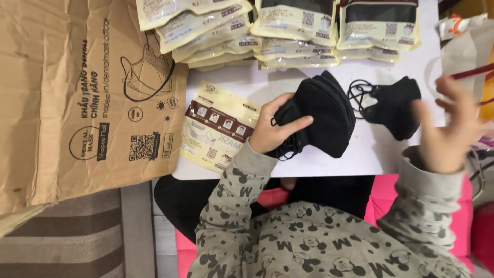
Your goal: The person organizes black face masks by removing them from a larger cardboard box, inspecting them individually, and then placing them into smaller individual plastic packages.
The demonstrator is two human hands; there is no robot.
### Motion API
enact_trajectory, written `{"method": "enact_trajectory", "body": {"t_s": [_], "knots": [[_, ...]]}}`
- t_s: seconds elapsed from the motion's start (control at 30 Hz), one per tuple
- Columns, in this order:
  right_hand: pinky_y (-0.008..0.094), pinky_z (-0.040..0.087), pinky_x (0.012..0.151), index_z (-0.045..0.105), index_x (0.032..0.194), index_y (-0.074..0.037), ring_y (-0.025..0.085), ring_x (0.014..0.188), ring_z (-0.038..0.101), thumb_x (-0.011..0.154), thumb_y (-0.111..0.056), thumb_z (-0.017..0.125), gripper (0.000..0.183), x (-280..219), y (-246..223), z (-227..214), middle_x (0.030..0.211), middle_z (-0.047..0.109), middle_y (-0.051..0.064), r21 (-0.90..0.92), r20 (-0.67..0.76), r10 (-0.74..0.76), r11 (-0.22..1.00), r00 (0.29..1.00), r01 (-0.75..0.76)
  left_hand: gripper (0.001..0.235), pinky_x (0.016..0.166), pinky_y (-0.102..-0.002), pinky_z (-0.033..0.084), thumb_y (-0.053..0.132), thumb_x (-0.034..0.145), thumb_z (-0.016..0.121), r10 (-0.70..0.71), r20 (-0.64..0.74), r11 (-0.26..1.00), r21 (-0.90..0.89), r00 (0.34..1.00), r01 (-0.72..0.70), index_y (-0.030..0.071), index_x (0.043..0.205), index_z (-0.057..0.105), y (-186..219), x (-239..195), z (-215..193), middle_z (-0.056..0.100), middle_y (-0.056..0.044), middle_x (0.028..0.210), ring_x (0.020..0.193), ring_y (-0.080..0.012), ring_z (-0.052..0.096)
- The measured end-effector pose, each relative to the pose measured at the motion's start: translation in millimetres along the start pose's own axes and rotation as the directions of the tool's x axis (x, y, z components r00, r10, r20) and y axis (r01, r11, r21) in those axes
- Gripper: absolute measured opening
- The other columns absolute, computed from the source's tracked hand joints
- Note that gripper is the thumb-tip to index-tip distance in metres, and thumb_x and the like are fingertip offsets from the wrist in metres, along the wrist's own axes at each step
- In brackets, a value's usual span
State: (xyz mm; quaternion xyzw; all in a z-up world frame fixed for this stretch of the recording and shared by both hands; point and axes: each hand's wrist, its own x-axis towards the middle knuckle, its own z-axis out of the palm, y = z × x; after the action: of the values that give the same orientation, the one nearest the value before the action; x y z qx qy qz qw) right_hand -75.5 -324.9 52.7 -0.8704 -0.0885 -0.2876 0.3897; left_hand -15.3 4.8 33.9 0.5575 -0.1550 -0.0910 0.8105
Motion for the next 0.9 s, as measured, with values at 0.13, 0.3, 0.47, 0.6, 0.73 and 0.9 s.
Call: {"method": "enact_trajectory", "body": {"t_s": [0.13,0.3,0.47,0.6,0.73,0.9], "knots": [[0.056,0.036,0.116,0.044,0.153,0.021,0.052,0.137,0.048,0.096,-0.004,0.083,0.073,-5.0,32.9,17.6,0.150,0.051,0.039,-0.317,0.184,0.077,0.948,0.980,-0.014,0.040,0.108,-0.033,0.058,0.013,0.089,0.080,-0.050,0.003,0.999,-0.015,0.999,0.050,0.005,0.126,0.066,4.0,2.8,1.0,0.072,-0.008,0.122,0.115,-0.0194,0.070],[0.054,0.042,0.109,0.051,0.154,0.018,0.051,0.126,0.056,0.088,-0.012,0.091,0.083,-15.0,63.1,24.4,0.140,0.062,0.035,-0.417,0.198,0.082,0.909,0.977,0.008,0.041,0.104,-0.030,0.058,0.014,0.087,0.081,-0.102,-0.025,0.994,-0.031,0.994,0.101,0.004,0.125,0.066,2.2,4.2,2.0,0.073,-0.007,0.119,0.111,-0.0171,0.070],[0.051,0.054,0.093,0.052,0.153,0.019,0.045,0.111,0.061,0.079,-0.006,0.099,0.092,-8.7,66.7,20.2,0.133,0.054,0.036,-0.325,0.128,0.165,0.939,0.978,-0.116,0.039,0.105,-0.030,0.058,0.015,0.088,0.081,-0.080,-0.025,0.996,0.032,0.996,0.081,0.006,0.123,0.067,2.0,5.9,2.0,0.073,-0.005,0.119,0.112,-0.0162,0.070],[0.045,0.052,0.087,0.054,0.153,0.021,0.041,0.110,0.062,0.078,-0.002,0.101,0.091,-12.4,86.0,16.2,0.126,0.061,0.033,-0.265,0.091,0.160,0.955,0.983,-0.131,0.039,0.105,-0.029,0.057,0.014,0.087,0.082,-0.070,-0.051,0.997,0.035,0.996,0.072,0.005,0.122,0.068,-2.1,6.0,1.7,0.073,-0.004,0.118,0.111,-0.0148,0.069],[0.044,0.057,0.083,0.058,0.149,0.021,0.039,0.101,0.062,0.080,0.011,0.103,0.083,-15.3,92.5,15.6,0.127,0.057,0.033,-0.262,0.010,0.088,0.962,0.996,-0.082,0.037,0.105,-0.029,0.057,0.015,0.088,0.081,-0.036,-0.052,0.998,0.050,0.998,0.039,0.005,0.121,0.068,-5.9,5.9,0.6,0.073,-0.004,0.117,0.111,-0.0142,0.069],[0.051,0.063,0.083,0.060,0.141,0.024,0.044,0.099,0.064,0.077,0.015,0.105,0.079,-21.2,98.6,15.1,0.128,0.050,0.034,-0.256,-0.066,0.028,0.966,0.997,-0.044,0.039,0.107,-0.030,0.057,0.014,0.089,0.081,-0.016,-0.045,0.998,0.053,0.999,0.019,0.004,0.124,0.067,-4.1,6.1,1.5,0.073,-0.005,0.119,0.113,-0.0152,0.069]]}}
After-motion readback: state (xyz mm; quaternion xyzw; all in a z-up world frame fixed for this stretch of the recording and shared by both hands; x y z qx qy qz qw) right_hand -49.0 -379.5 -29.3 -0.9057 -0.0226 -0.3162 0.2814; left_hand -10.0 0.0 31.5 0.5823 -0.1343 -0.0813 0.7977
